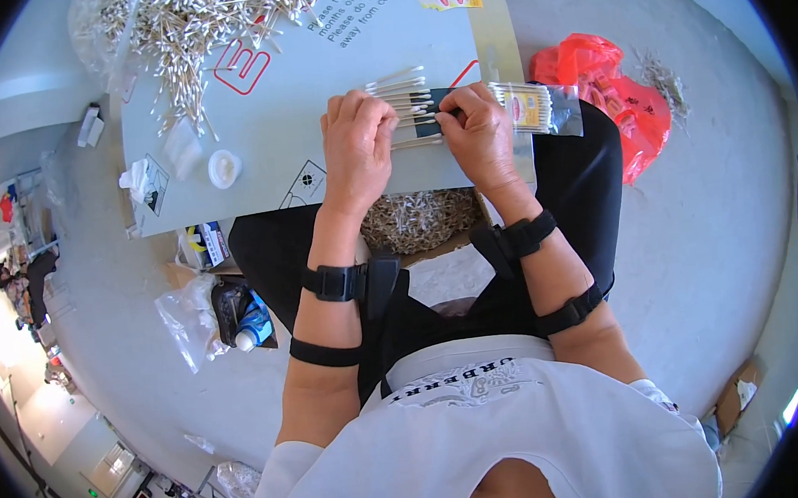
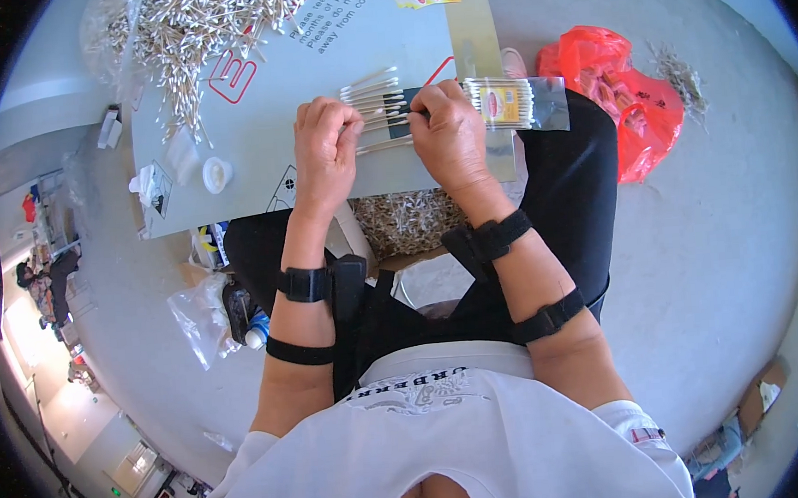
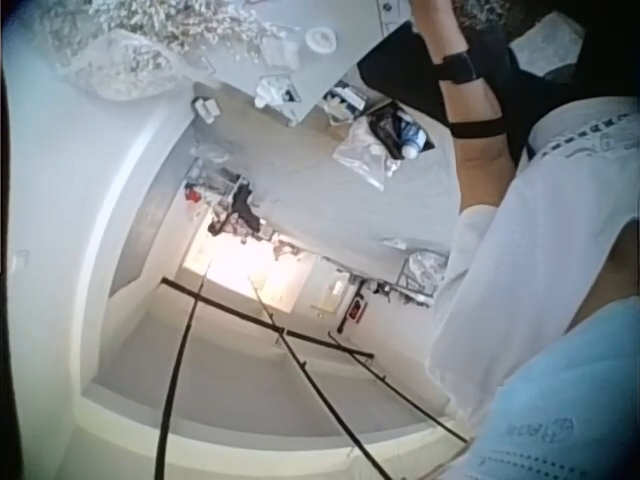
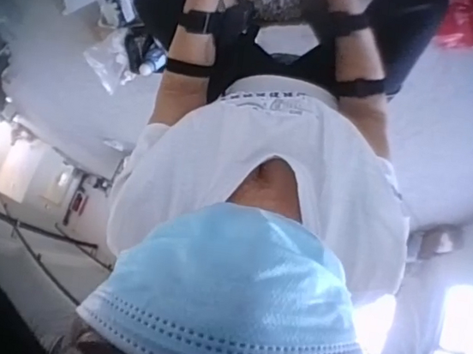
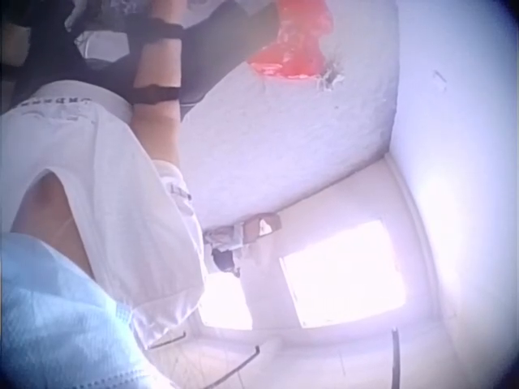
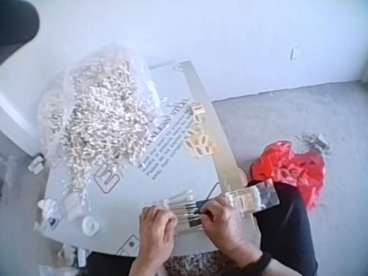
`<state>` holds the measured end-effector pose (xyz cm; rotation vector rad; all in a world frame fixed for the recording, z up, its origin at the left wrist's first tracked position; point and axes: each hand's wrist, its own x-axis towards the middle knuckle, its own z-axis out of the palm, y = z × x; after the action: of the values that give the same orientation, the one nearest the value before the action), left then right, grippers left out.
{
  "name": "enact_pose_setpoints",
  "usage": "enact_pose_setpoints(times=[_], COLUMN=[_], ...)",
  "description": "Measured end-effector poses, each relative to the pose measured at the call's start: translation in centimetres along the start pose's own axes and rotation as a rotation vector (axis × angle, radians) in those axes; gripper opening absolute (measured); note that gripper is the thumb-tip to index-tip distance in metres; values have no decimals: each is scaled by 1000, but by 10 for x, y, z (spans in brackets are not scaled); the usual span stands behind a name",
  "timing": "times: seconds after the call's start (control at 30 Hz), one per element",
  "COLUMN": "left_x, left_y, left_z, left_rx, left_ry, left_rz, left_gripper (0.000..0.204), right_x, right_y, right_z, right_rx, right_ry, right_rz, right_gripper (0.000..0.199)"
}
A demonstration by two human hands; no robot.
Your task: Organizing loose cotton swabs into bundles and placing them into clear plastic bags for packaging.
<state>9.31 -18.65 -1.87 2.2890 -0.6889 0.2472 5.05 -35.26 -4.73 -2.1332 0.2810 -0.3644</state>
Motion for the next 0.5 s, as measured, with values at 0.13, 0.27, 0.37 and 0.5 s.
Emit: enact_pose_setpoints(times=[0.13, 0.27, 0.37, 0.5], left_x=[-21, -49, -48, -17], left_y=[13, 23, 27, -6], left_z=[-13, -13, -15, -8], left_rx=[-108, -170, -219, -161], left_ry=[-149, -285, -348, -54], left_rz=[-14, -44, -120, -154], left_gripper=[12, 12, 14, 9], right_x=[2, 1, 0, 0], right_y=[4, 1, 3, 2], right_z=[-1, -1, -2, -5], right_rx=[81, 76, 66, 55], right_ry=[23, 27, 27, -2], right_rz=[16, 14, 13, 28], right_gripper=[8, 7, 6, 6])
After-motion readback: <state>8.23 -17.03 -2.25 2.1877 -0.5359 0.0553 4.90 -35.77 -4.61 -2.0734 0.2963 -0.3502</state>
